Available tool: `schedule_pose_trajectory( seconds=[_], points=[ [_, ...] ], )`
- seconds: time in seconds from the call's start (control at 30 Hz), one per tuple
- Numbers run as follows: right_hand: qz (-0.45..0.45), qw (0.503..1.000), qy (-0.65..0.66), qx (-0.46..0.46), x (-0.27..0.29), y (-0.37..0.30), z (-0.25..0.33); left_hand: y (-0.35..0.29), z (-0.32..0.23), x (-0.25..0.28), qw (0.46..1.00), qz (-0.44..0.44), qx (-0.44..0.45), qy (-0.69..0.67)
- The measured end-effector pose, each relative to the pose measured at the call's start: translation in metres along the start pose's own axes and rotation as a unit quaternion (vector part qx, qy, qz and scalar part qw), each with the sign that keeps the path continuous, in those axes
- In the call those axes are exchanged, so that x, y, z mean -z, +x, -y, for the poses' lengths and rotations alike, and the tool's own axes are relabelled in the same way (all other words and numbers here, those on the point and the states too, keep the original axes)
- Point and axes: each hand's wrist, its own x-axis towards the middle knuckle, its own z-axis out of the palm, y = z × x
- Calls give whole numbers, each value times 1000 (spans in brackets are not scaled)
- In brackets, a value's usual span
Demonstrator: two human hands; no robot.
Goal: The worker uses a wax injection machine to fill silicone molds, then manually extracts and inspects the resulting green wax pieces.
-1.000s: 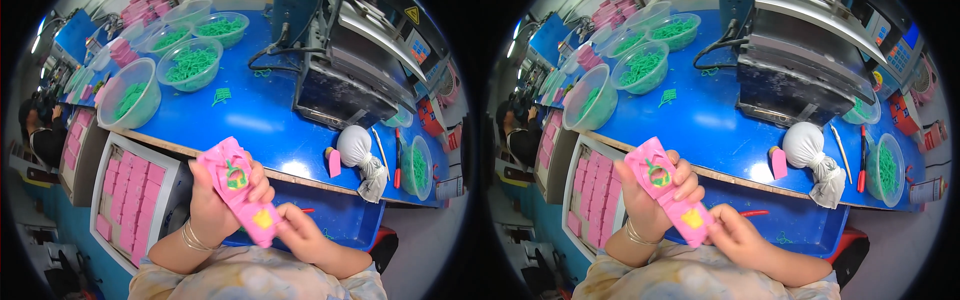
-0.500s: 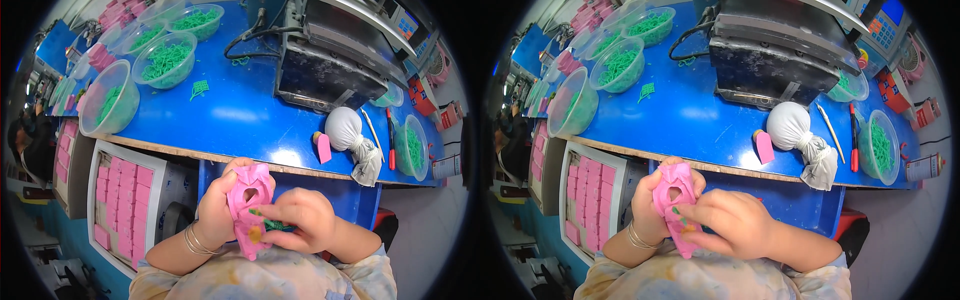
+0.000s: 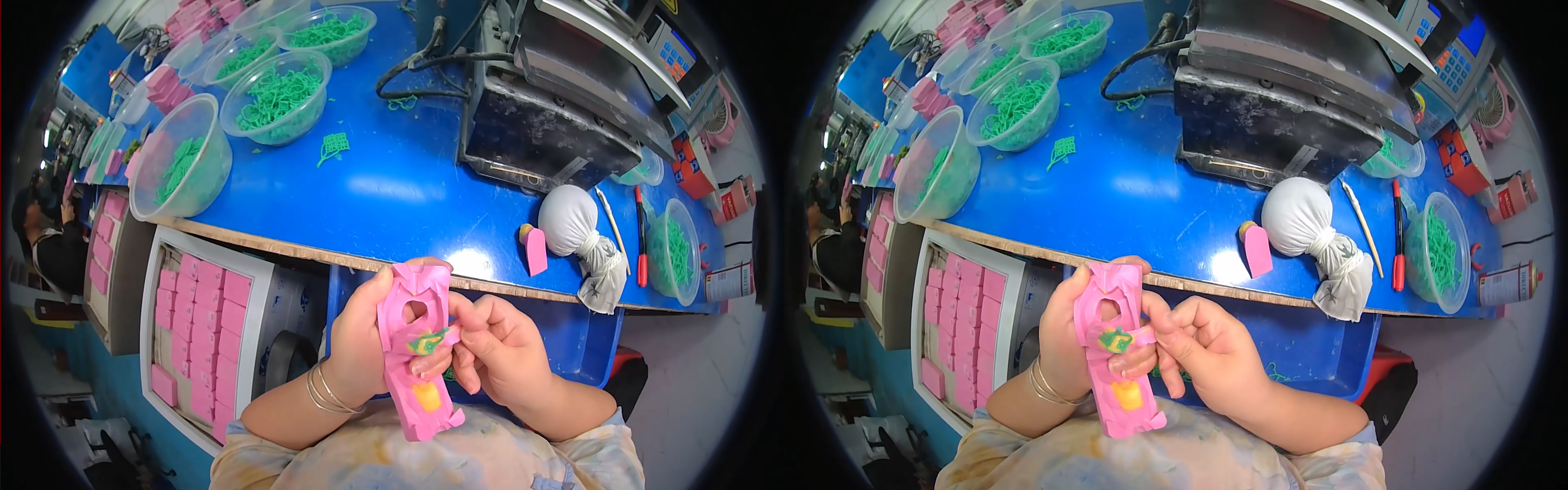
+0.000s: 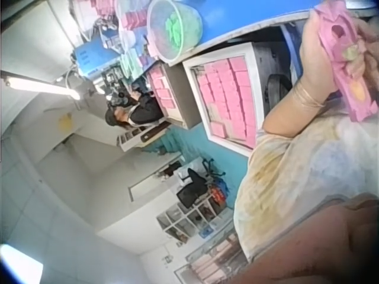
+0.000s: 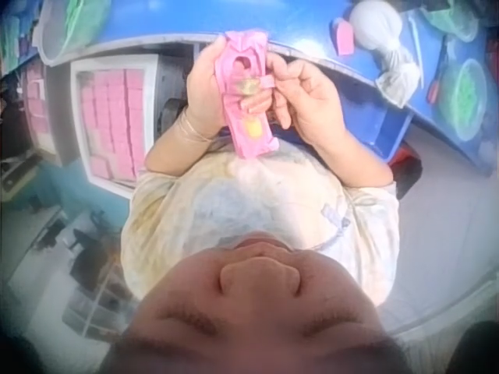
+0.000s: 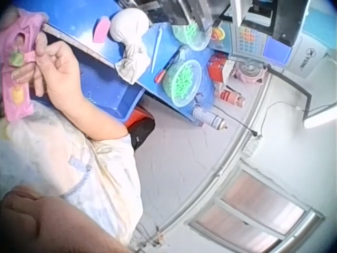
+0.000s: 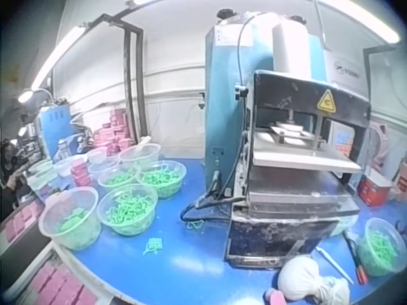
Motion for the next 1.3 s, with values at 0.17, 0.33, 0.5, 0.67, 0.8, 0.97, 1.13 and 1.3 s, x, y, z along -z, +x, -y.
schedule_pose_trajectory(
  seconds=[0.17, 0.33, 0.5, 0.67, 0.8, 0.97, 1.13, 1.3],
  points=[
    [-67, 929, -272, 242, -1, -3, 1, 2, 3, 9, 998, 11, -56, 39],
    [0, 780, -553, 292, -16, 7, 32, -5, 10, 13, 980, 47, -137, 139],
    [4, 793, -539, 284, -16, 5, 43, -5, 5, 4, 914, 68, -156, 368],
    [49, 606, -647, 461, -21, -6, 29, -3, 3, 9, 797, 87, -246, 545],
    [25, 539, -687, 487, -21, -9, 19, 2, 10, 15, 753, 77, -309, 576],
    [-38, 702, -572, 423, -21, -4, 35, -1, 2, 8, 885, 55, -223, 404],
    [14, 718, -587, 373, -14, 7, 41, 0, 2, 6, 914, 23, -170, 367],
    [83, 650, -661, 365, -8, 12, 38, 0, 6, 4, 901, 26, -172, 397]
  ],
)
